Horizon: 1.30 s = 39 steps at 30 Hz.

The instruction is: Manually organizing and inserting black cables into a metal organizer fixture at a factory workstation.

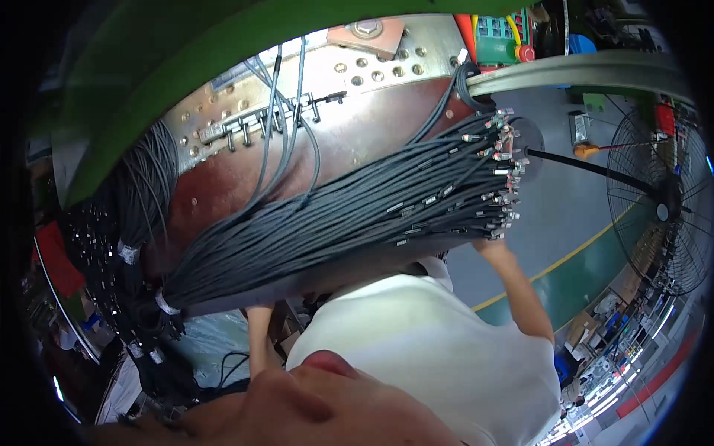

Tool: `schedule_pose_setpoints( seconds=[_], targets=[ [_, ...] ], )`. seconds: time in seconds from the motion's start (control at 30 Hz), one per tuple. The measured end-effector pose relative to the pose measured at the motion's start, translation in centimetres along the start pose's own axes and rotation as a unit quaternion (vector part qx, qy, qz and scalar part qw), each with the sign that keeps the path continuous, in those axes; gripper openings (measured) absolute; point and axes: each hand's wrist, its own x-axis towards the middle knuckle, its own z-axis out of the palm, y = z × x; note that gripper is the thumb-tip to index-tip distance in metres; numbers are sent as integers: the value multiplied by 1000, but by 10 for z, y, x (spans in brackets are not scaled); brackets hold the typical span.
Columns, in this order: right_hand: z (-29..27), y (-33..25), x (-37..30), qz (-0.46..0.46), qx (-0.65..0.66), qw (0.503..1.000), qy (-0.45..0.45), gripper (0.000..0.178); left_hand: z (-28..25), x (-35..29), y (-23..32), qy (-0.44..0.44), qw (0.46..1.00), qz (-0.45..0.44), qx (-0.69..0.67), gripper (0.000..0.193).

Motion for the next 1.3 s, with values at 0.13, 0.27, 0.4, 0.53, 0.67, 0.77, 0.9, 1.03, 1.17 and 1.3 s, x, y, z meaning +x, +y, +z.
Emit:
schedule_pose_setpoints(
  seconds=[0.13,0.27,0.4,0.53,0.67,0.77,0.9,1.03,1.17,1.3],
  targets=[
    [27,4,-8,38,29,998,-41,41,0,15,1,39,999,7,-3,40],
    [45,16,-27,99,58,990,-85,40,-7,31,13,7,1000,-13,-6,45],
    [58,19,-36,144,80,978,-125,39,0,32,12,79,996,25,15,45],
    [53,8,-24,150,130,980,-27,34,0,33,10,151,985,29,-83,38],
    [58,12,-24,120,90,989,7,35,-2,38,9,164,983,37,-76,36],
    [53,9,-17,135,115,984,-5,35,-9,37,14,192,974,39,-116,33],
    [4,28,-4,85,72,991,-71,39,-49,16,52,134,979,101,-115,31],
    [-92,61,61,339,188,889,244,35,-135,3,79,-187,905,230,-305,29],
    [-140,-25,200,-8,95,989,110,27,-191,40,141,1,851,400,-340,22],
    [-71,-72,309,-203,12,979,1,43,-193,105,202,238,811,518,-130,22]
  ],
)
